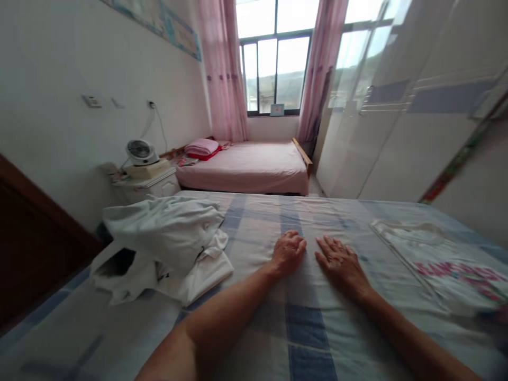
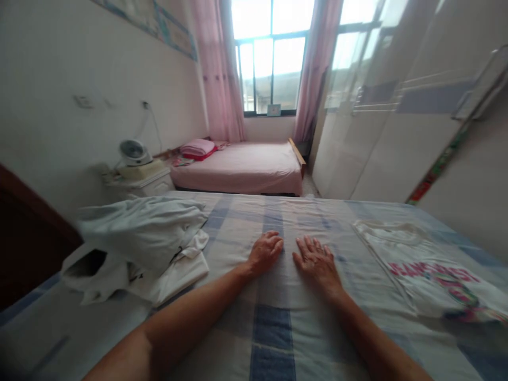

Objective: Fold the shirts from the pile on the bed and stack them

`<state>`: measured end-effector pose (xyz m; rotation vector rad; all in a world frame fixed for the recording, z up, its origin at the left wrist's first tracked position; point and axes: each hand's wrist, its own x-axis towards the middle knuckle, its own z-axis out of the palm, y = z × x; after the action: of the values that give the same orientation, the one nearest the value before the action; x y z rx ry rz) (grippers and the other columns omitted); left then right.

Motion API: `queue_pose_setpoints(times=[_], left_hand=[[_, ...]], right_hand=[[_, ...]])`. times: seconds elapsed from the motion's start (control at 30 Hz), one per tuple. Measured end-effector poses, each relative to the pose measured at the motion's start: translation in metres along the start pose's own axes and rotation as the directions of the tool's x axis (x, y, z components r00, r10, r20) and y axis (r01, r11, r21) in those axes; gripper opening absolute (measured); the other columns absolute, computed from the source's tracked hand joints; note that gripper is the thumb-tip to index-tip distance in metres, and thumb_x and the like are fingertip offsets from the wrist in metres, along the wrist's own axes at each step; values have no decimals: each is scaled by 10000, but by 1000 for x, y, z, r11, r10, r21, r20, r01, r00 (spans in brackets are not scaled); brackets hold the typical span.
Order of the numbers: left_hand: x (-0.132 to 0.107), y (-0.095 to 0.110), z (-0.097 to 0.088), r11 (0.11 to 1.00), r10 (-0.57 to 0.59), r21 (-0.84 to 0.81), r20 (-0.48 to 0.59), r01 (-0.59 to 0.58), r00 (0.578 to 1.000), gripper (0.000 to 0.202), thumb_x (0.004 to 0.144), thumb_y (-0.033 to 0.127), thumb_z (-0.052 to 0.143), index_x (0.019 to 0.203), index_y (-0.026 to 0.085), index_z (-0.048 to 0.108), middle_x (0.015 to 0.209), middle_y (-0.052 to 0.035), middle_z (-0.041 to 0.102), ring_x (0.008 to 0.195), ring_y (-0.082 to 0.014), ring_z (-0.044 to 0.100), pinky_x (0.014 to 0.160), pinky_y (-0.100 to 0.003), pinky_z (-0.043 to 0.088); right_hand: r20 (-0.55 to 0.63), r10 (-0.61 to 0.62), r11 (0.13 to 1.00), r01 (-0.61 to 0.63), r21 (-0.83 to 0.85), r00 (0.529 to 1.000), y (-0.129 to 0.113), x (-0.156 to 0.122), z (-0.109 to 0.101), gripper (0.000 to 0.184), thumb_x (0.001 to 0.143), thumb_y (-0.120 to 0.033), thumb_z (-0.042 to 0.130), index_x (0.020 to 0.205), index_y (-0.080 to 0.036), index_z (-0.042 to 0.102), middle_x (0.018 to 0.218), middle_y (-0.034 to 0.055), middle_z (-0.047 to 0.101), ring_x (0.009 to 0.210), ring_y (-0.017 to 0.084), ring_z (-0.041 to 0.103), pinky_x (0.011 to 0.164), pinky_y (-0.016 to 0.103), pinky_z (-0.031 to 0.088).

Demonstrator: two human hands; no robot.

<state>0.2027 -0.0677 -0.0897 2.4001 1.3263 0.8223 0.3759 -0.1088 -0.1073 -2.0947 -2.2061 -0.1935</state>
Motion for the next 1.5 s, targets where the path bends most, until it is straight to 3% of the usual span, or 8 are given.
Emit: queue_pose_setpoints(times=[0.2, 0.3, 0.5, 0.63, 0.73, 1.13, 1.37, 1.5], left_hand=[[-2, 1, 0, 993, 62, 101, 42, -66, 997, 306, 923, 318, 396, 919, 208, 681, 1070, -33, 648, 1068, -154, 558, 976, -274, 421], [-3, -3, -23, 977, 37, 201, 151, -67, 988, 248, 878, 371, 476, 953, 241, 673, 1096, -3, 646, 1039, -146, 580, 909, -242, 455], [-25, -40, -150, 892, -195, 402, -72, 207, 978, 264, 857, 283, 492, 1045, 144, 614, 1104, -137, 619, 1042, -263, 569, 908, -390, 434], [-54, -81, -231, 607, -346, 534, -488, 588, 801, 243, 826, 265, 501, 994, 134, 619, 1093, -168, 612, 1075, -313, 534, 856, -406, 432], [-69, -109, -258, 510, -452, 488, -548, 708, 703, 224, 795, 231, 517, 926, 103, 647, 1054, -200, 625, 1052, -344, 549, 817, -421, 438], [-62, -114, -260, 544, -442, 441, -573, 714, 690, 197, 783, 207, 509, 814, 127, 687, 885, -173, 689, 859, -301, 628, 718, -364, 457], [-36, -54, -228, 719, -210, 501, -505, 482, 837, 260, 862, 269, 417, 852, 210, 670, 911, -82, 648, 835, -235, 605, 723, -306, 432], [-40, -46, -225, 684, -172, 584, -453, 437, 875, 247, 860, 332, 446, 931, 183, 631, 1000, -120, 623, 995, -273, 559, 814, -330, 427]], right_hand=[[-71, -44, 998, 40, -53, 996, 7, 7, 5, 548, 929, -437, 264, 1382, -193, 453, 1461, 83, 407, 1331, 262, 360, 1070, 463, 275], [-85, 26, 999, -28, -26, 996, 0, 11, -4, 544, 918, -447, 266, 1333, -185, 503, 1398, 92, 481, 1265, 258, 435, 1041, 450, 320], [-103, 89, 996, -86, 37, 991, -2, 16, -9, 526, 915, -443, 247, 1279, -198, 538, 1368, 85, 500, 1206, 275, 477, 974, 472, 383], [-150, 27, 999, -22, 29, 988, 7, 17, 2, 514, 917, -413, 253, 1247, -165, 559, 1349, 98, 518, 1222, 263, 464, 989, 443, 381], [-193, -5, 1000, 9, 23, 981, 11, 18, 7, 500, 912, -407, 276, 1221, -155, 577, 1314, 108, 546, 1202, 265, 481, 988, 435, 386], [-186, 0, 998, 13, 68, 982, 11, 17, 7, 469, 910, -391, 307, 1211, -165, 586, 1324, 110, 539, 1216, 265, 472, 987, 439, 383], [-177, 10, 996, 7, 94, 984, 8, 18, 5, 454, 911, -372, 312, 1211, -161, 579, 1322, 113, 539, 1206, 256, 474, 970, 420, 385], [-162, 36, 993, -17, 120, 986, 6, 15, 2, 433, 912, -354, 328, 1225, -175, 568, 1338, 104, 529, 1217, 244, 463, 989, 407, 361]])
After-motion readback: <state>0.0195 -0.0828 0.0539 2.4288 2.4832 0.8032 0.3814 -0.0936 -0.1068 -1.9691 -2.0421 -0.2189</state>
